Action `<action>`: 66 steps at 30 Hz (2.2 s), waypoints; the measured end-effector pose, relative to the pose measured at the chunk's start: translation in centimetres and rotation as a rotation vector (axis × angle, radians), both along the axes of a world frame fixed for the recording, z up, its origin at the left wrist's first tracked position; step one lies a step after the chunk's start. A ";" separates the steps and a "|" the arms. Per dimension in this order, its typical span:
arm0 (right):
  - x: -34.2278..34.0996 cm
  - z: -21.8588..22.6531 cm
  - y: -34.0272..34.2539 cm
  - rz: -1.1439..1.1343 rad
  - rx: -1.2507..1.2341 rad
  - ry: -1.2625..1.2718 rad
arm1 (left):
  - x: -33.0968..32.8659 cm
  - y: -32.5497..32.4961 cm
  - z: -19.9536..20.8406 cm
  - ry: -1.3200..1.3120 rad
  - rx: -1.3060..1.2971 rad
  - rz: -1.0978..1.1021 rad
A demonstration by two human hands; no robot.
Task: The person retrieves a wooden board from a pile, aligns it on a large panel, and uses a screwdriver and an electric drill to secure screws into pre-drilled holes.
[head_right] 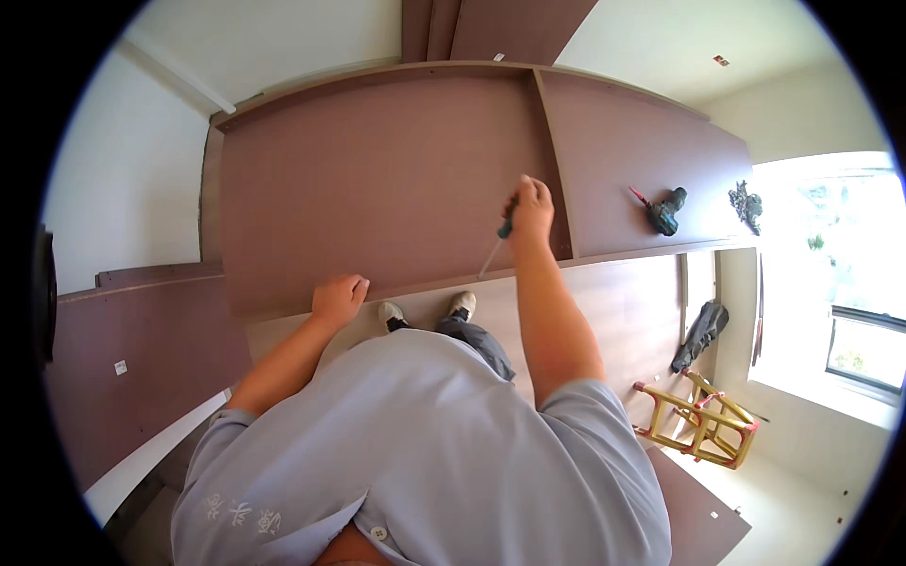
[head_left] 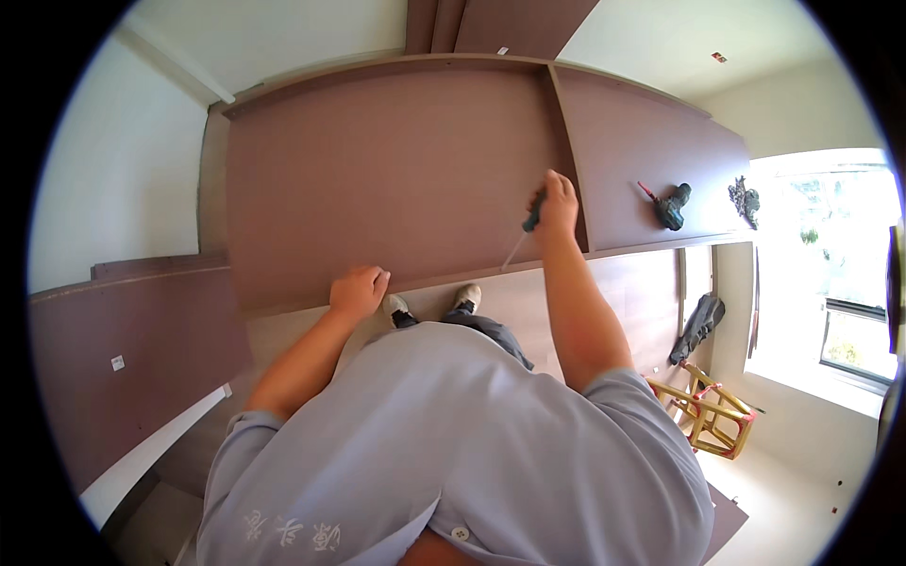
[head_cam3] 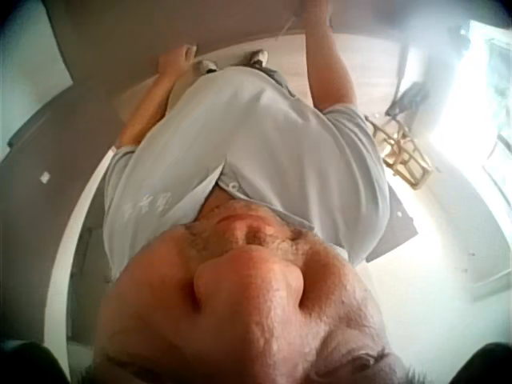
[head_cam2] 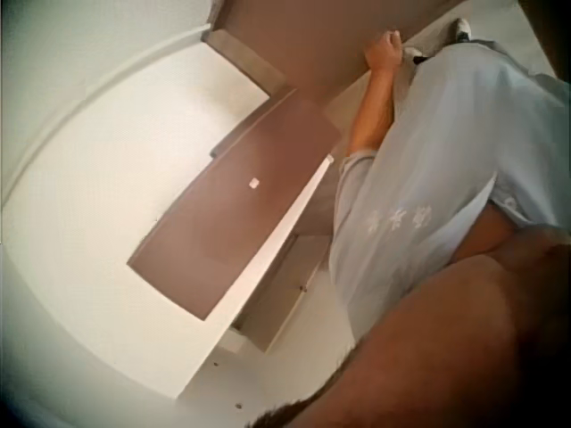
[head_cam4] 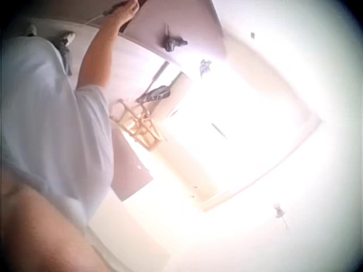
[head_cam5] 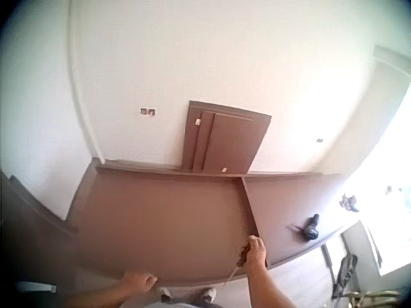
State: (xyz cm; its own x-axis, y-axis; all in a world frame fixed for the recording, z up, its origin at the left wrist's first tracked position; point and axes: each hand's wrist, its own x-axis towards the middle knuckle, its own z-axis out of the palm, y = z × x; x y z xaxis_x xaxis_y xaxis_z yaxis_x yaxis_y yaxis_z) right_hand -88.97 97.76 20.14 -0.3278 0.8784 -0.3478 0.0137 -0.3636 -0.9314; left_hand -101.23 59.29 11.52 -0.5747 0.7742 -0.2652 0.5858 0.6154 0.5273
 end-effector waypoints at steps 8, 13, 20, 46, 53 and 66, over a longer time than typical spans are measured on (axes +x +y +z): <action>28.6 -3.2 6.3 -0.186 -0.078 -0.107 | 2.7 3.8 2.3 -0.027 0.009 -0.240; 47.7 -9.3 6.6 -0.336 -0.200 -0.338 | 7.3 16.5 3.9 0.098 -0.396 -0.380; 69.2 -13.8 6.9 -0.457 -0.508 -0.601 | 19.7 38.6 11.1 0.084 -0.543 -0.392; 93.1 -16.3 31.7 -0.597 -0.641 -0.564 | 61.9 111.7 8.3 -0.438 0.376 -1.013; 105.9 -16.5 48.1 -0.586 -0.580 -0.567 | 68.4 124.9 -1.2 -0.685 0.244 -0.393; 120.9 -11.5 75.6 -0.894 -0.587 -0.411 | 71.8 158.0 -1.3 -0.198 0.275 -0.232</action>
